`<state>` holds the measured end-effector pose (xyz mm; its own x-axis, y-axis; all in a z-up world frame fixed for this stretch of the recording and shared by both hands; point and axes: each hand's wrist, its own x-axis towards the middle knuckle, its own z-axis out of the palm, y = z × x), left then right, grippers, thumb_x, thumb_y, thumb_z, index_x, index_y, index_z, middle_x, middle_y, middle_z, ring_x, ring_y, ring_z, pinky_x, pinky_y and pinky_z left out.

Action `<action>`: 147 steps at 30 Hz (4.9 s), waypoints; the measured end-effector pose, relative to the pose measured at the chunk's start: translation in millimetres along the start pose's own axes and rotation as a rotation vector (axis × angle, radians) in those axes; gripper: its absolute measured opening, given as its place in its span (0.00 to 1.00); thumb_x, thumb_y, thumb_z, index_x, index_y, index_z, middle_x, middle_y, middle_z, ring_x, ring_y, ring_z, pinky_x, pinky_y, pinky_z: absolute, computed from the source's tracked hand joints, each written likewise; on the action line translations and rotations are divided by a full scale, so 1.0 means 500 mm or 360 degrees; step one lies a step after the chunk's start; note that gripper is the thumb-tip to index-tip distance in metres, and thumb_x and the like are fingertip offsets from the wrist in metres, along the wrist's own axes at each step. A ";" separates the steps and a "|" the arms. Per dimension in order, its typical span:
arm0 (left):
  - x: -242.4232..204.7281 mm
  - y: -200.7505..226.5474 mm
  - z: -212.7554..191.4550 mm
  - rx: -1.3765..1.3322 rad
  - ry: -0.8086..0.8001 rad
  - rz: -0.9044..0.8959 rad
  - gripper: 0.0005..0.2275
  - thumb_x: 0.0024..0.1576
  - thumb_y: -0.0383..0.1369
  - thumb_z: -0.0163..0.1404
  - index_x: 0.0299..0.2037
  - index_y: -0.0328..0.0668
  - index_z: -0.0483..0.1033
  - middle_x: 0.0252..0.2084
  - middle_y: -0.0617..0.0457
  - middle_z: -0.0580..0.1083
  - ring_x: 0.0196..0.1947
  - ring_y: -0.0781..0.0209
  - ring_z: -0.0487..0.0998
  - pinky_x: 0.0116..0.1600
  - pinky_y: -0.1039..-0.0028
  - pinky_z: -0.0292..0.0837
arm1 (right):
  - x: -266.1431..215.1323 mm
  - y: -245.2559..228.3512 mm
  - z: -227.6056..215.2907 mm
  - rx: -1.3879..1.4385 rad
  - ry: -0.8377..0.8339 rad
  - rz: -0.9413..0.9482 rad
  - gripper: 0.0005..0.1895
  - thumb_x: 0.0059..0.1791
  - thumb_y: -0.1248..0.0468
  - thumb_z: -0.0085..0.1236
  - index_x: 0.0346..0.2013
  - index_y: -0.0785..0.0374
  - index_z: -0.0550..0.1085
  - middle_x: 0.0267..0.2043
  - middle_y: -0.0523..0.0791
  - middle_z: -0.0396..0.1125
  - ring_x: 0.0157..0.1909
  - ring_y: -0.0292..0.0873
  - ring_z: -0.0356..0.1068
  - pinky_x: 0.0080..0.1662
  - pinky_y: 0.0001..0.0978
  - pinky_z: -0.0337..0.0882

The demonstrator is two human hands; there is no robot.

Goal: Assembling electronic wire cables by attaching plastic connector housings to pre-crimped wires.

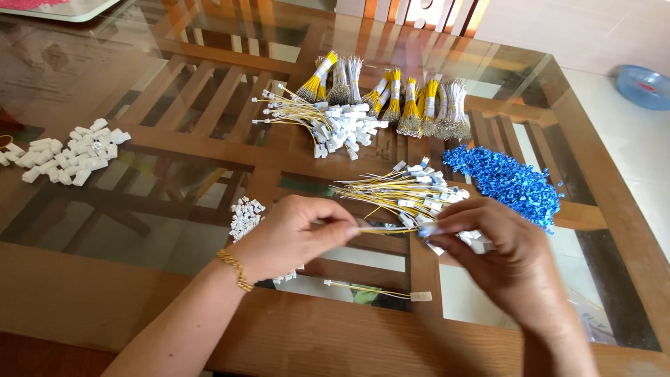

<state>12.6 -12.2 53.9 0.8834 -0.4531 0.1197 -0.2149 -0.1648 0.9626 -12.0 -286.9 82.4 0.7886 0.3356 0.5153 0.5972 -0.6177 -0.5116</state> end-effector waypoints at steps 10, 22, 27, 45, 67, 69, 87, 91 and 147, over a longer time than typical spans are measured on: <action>-0.012 -0.009 -0.013 0.0247 0.0241 -0.0466 0.07 0.57 0.32 0.56 0.39 0.40 0.86 0.25 0.58 0.79 0.18 0.74 0.66 0.21 0.83 0.58 | 0.007 0.013 0.030 -0.0244 -0.0156 0.0330 0.15 0.40 0.63 0.70 0.39 0.61 0.79 0.46 0.41 0.75 0.42 0.40 0.75 0.42 0.32 0.73; -0.024 -0.059 0.024 0.0045 0.0418 0.0013 0.08 0.59 0.33 0.55 0.41 0.38 0.84 0.32 0.48 0.82 0.35 0.66 0.80 0.39 0.77 0.77 | 0.027 0.041 0.206 0.0730 -0.0218 0.0532 0.04 0.46 0.65 0.67 0.35 0.61 0.82 0.20 0.45 0.71 0.24 0.39 0.72 0.33 0.32 0.72; -0.013 -0.086 0.039 -0.0058 0.0452 0.0002 0.07 0.58 0.30 0.56 0.42 0.38 0.84 0.33 0.49 0.82 0.35 0.68 0.79 0.39 0.78 0.77 | 0.022 0.043 0.215 0.0979 -0.0149 0.0702 0.05 0.46 0.67 0.67 0.34 0.66 0.82 0.14 0.43 0.66 0.18 0.36 0.66 0.26 0.25 0.68; 0.002 -0.097 0.070 -0.0204 0.0635 -0.0003 0.07 0.57 0.29 0.59 0.42 0.35 0.84 0.31 0.47 0.82 0.33 0.69 0.79 0.39 0.78 0.78 | 0.014 0.043 0.210 0.1261 -0.0034 0.0855 0.09 0.53 0.65 0.58 0.32 0.68 0.78 0.18 0.49 0.68 0.19 0.38 0.62 0.27 0.27 0.62; 0.000 -0.087 0.087 0.0082 0.0735 0.0151 0.07 0.64 0.31 0.47 0.40 0.40 0.79 0.27 0.48 0.80 0.31 0.64 0.76 0.39 0.74 0.73 | 0.016 0.013 0.216 0.0871 0.0183 0.0597 0.03 0.47 0.66 0.67 0.31 0.64 0.82 0.15 0.45 0.65 0.23 0.33 0.62 0.31 0.24 0.67; 0.001 -0.087 0.090 0.0044 0.0751 0.0166 0.07 0.64 0.31 0.48 0.40 0.41 0.79 0.27 0.49 0.80 0.30 0.66 0.74 0.39 0.75 0.72 | 0.017 0.014 0.209 0.0942 0.0161 0.0674 0.05 0.49 0.66 0.65 0.30 0.64 0.81 0.12 0.44 0.61 0.21 0.34 0.61 0.30 0.23 0.66; 0.000 -0.078 0.054 0.0582 0.0738 0.0691 0.03 0.61 0.28 0.52 0.35 0.41 0.77 0.25 0.48 0.75 0.30 0.49 0.81 0.40 0.64 0.77 | -0.002 0.039 0.234 0.0891 0.0022 0.0795 0.06 0.49 0.63 0.66 0.33 0.63 0.81 0.20 0.45 0.69 0.30 0.35 0.65 0.38 0.27 0.70; -0.007 -0.093 0.043 0.0487 0.0689 0.0568 0.03 0.61 0.29 0.51 0.36 0.41 0.77 0.26 0.49 0.75 0.31 0.53 0.81 0.41 0.67 0.77 | 0.004 0.032 0.236 0.0519 0.0016 0.0570 0.05 0.49 0.62 0.68 0.36 0.58 0.80 0.26 0.48 0.71 0.34 0.42 0.72 0.40 0.35 0.72; 0.046 -0.163 0.035 -0.0769 0.0452 -0.0116 0.08 0.59 0.26 0.56 0.46 0.32 0.81 0.37 0.42 0.81 0.40 0.61 0.83 0.53 0.71 0.80 | 0.036 0.056 0.218 0.1319 -0.0136 0.1028 0.07 0.49 0.65 0.58 0.29 0.65 0.77 0.13 0.44 0.56 0.20 0.35 0.49 0.26 0.23 0.52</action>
<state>43.3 -24.4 -26.2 0.9806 -0.1907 0.0450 0.0069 0.2632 0.9647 35.2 -220.6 2.4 0.9811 0.1849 -0.0566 -0.0522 -0.0283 -0.9982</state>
